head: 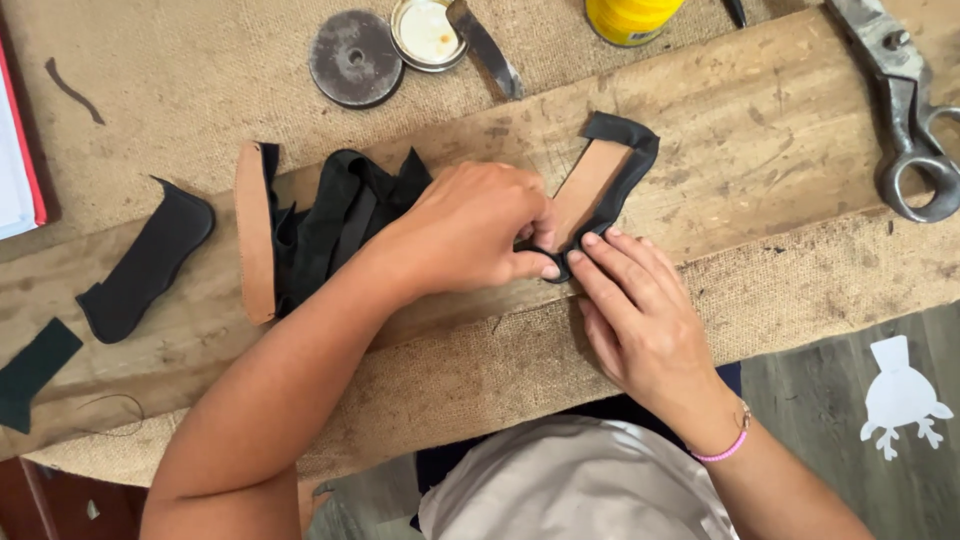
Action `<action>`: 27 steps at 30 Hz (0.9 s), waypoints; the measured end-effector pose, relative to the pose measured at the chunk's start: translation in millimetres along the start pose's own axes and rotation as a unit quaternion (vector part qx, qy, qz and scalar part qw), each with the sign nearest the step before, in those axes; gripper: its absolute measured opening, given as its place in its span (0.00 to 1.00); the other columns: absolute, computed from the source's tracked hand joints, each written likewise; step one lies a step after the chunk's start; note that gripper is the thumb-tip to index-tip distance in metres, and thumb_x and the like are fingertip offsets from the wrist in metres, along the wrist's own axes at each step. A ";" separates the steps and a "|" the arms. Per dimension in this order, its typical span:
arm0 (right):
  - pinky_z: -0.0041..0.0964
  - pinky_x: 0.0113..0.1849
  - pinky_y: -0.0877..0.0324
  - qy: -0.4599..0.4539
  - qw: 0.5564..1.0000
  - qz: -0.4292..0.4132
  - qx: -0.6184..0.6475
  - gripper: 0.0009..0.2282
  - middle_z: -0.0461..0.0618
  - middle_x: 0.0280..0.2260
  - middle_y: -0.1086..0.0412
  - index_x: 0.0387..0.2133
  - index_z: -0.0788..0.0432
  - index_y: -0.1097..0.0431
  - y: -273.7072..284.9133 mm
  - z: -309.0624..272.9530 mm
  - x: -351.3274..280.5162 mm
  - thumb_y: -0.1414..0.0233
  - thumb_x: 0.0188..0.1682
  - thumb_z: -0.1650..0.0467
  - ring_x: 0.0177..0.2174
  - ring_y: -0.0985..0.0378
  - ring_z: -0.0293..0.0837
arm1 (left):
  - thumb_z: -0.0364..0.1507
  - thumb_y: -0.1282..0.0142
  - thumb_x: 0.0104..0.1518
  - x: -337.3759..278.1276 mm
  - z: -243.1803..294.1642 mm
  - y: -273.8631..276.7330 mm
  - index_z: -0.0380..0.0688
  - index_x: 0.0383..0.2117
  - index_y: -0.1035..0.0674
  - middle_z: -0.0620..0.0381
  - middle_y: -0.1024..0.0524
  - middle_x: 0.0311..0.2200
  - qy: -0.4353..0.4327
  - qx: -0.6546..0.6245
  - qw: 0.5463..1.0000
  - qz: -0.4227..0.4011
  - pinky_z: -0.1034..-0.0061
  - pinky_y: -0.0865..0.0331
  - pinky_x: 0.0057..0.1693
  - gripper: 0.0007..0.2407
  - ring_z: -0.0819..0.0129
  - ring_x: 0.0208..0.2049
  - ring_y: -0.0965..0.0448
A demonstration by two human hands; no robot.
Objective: Binding the edges of a leather piece by applying glue and folding a leather strip over the perimeter
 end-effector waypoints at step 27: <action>0.54 0.54 0.34 0.067 0.987 -0.075 -0.128 0.19 0.53 0.56 0.29 0.56 0.58 0.29 3.5 -27.8 12.5 0.42 0.54 0.63 0.48 0.29 0.52 | 0.35 0.37 0.53 11.3 -1.8 -9.1 0.55 0.22 0.20 0.55 0.20 0.19 0.016 0.050 0.998 0.029 0.53 0.34 0.32 0.06 0.42 0.28 0.20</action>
Point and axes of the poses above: each hand's wrist, its own x-axis towards the middle knuckle, its own y-axis out of the back of the hand, z = x × y, the point moved 6 cm from there along x, towards the middle knuckle
